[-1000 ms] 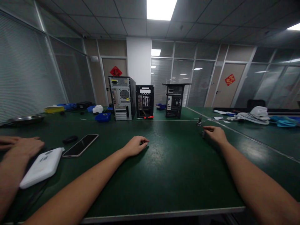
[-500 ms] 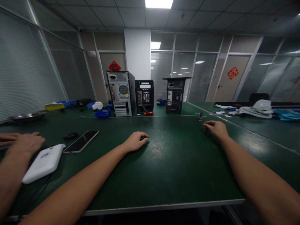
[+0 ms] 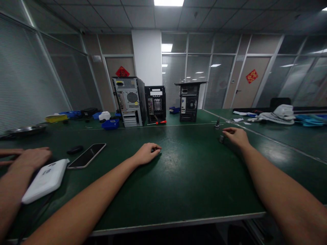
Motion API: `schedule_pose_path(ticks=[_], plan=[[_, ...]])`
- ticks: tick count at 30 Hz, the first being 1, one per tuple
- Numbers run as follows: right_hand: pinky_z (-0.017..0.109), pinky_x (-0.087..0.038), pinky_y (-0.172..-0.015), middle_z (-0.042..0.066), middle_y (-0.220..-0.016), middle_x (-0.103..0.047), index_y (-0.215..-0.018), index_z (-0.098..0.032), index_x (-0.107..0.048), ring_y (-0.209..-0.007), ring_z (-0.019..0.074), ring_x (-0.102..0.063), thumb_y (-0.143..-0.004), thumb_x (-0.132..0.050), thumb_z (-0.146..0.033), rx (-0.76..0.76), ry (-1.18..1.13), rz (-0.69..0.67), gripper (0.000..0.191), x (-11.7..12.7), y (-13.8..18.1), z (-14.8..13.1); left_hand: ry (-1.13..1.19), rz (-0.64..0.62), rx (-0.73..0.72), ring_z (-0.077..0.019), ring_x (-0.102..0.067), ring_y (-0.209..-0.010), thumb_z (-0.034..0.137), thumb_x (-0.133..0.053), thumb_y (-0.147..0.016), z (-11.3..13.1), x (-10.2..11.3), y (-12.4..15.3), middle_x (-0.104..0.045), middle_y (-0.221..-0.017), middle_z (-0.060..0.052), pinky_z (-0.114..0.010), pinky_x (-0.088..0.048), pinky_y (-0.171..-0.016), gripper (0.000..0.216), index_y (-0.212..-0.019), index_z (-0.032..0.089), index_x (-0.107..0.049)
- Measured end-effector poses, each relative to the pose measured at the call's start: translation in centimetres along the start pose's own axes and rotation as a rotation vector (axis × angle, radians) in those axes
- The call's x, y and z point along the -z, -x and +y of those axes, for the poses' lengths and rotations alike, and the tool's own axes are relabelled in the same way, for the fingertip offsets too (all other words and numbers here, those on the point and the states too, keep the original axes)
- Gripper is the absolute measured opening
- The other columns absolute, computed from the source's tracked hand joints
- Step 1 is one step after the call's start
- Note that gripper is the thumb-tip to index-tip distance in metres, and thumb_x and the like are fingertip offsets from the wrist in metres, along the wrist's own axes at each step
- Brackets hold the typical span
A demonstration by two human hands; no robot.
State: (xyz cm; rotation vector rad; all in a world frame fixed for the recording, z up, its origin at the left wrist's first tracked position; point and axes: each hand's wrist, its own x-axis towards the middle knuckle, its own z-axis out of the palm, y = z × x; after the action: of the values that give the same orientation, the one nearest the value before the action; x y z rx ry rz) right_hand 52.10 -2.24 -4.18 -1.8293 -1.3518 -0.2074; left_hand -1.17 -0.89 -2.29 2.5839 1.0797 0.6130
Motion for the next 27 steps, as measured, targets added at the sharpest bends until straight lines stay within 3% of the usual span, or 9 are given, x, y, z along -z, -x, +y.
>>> schedule_pose_path(ticks=[6, 12, 17, 21, 27], plan=[[0.043, -0.053, -0.078, 0.01, -0.089, -0.077, -0.095, -0.021, -0.08, -0.085, 0.0309, -0.071, -0.073, -0.07, -0.046, 0.014, -0.02, -0.148, 0.035, 0.4, -0.1, 0.2, -0.001, -0.004, -0.006, -0.0223, -0.067, -0.1, 0.037, -0.052, -0.094, 0.0, 0.0, 0.0, -0.074, -0.113, -0.007, -0.031, -0.051, -0.087, 0.035, -0.113, 0.018, -0.074], [0.042, -0.054, -0.082, 0.009, -0.097, -0.077, -0.1, -0.021, -0.079, -0.089, 0.03, -0.071, -0.079, -0.065, -0.049, 0.072, -0.017, -0.06, 0.038, 0.3, 0.2, -0.4, -0.005, -0.006, -0.007, -0.0225, -0.067, -0.1, 0.037, -0.053, -0.093, -0.1, 0.0, 0.0, -0.074, -0.113, -0.006, -0.032, -0.051, -0.088, 0.035, -0.113, 0.019, -0.075], [0.044, -0.053, -0.083, 0.009, -0.097, -0.077, -0.098, -0.022, -0.079, -0.089, 0.0307, -0.071, -0.079, -0.065, -0.048, 0.107, -0.01, -0.143, 0.036, 0.1, 0.3, -0.9, -0.001, 0.01, -0.019, -0.0224, -0.067, -0.101, 0.038, -0.053, -0.093, -0.4, -0.2, 0.0, -0.074, -0.112, -0.006, -0.032, -0.051, -0.089, 0.034, -0.112, 0.019, -0.075], [0.044, -0.053, -0.082, 0.01, -0.095, -0.077, -0.096, -0.022, -0.079, -0.089, 0.0308, -0.07, -0.081, -0.062, -0.05, 0.139, 0.012, -0.102, 0.037, 0.0, 0.5, -1.3, -0.001, 0.01, -0.024, -0.0224, -0.067, -0.101, 0.039, -0.053, -0.094, -0.5, -0.3, 0.0, -0.074, -0.112, -0.006, -0.031, -0.051, -0.089, 0.034, -0.112, 0.02, -0.075], [0.04, -0.051, -0.079, 0.008, -0.093, -0.077, -0.093, -0.023, -0.078, -0.088, 0.0287, -0.07, -0.079, -0.065, -0.052, 0.147, 0.041, -0.145, 0.036, 0.0, 0.4, -1.7, 0.004, -0.007, -0.01, -0.0229, -0.066, -0.101, 0.04, -0.053, -0.093, -0.2, -0.1, 0.0, -0.074, -0.113, -0.007, -0.032, -0.052, -0.088, 0.035, -0.112, 0.02, -0.075]])
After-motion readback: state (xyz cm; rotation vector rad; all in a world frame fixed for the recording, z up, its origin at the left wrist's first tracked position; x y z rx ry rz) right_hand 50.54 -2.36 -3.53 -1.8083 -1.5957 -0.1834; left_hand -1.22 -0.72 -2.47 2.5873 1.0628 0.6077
